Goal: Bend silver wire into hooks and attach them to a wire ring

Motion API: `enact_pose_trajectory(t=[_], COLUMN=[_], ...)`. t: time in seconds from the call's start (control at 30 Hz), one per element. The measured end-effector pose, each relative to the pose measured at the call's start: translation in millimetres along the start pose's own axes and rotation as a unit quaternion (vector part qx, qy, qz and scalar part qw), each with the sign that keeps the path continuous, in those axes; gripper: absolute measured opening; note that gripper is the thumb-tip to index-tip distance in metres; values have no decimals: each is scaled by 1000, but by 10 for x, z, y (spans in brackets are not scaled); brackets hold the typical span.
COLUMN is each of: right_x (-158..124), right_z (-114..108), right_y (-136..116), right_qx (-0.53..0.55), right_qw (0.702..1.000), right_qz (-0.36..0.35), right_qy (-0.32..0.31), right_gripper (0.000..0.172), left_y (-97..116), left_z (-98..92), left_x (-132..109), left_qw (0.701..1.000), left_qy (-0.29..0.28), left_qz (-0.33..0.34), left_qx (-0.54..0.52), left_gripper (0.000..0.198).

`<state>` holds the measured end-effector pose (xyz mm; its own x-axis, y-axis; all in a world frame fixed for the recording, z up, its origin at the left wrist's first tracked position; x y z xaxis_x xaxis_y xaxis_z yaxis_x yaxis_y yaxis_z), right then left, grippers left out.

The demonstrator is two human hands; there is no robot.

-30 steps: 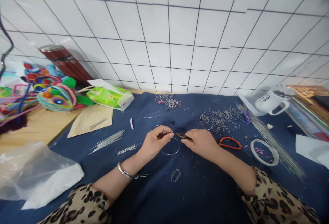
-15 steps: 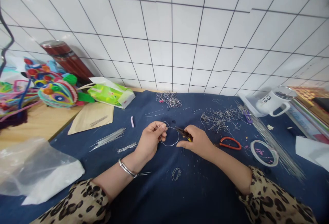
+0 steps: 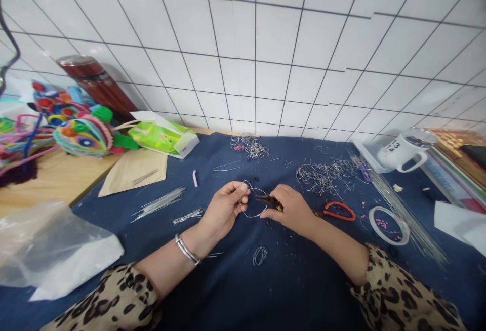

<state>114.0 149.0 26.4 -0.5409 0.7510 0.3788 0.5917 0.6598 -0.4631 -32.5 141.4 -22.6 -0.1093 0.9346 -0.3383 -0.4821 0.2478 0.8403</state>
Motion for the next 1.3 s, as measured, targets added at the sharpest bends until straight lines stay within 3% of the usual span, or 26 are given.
enact_pose_trajectory(t=[0.17, 0.5, 0.67, 0.8, 1.0, 1.3], right_x=[28, 31, 10, 19, 12, -1], right_z=[-35, -78, -19, -51, -55, 4], right_y=[-16, 92, 180, 229, 176, 158], right_qx=[54, 182, 172, 152, 250, 270], right_qw=[998, 974, 969, 973, 951, 949], right_qz=[-6, 119, 162, 166, 163, 151], right_qy=[-37, -71, -77, -55, -85, -62], right_gripper=[42, 37, 30, 24, 26, 27], left_y=[-45, -14, -38, -74, -105, -155], left_z=[40, 156, 216, 185, 65, 239], left_x=[5, -129, -204, -182, -75, -215], left_qw=[999, 991, 987, 990, 997, 994], left_qy=[-33, -77, -91, -75, -29, -88], left_qz=[-30, 17, 19, 8, 0, -55], left_qx=[14, 112, 133, 123, 68, 45], left_gripper=[19, 16, 17, 18, 18, 18])
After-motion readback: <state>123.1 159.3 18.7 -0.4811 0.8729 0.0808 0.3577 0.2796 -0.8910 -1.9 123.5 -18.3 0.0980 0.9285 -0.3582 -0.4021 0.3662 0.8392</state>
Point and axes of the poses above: each hand's wrist, its own x-axis towards the middle knuckle, its own z-axis out of the palm, y = z × x, the point moved 7 cm from there along x, towards the middle knuckle, and after that the axes turned 7 degrees about y, right-handed, at the moved point
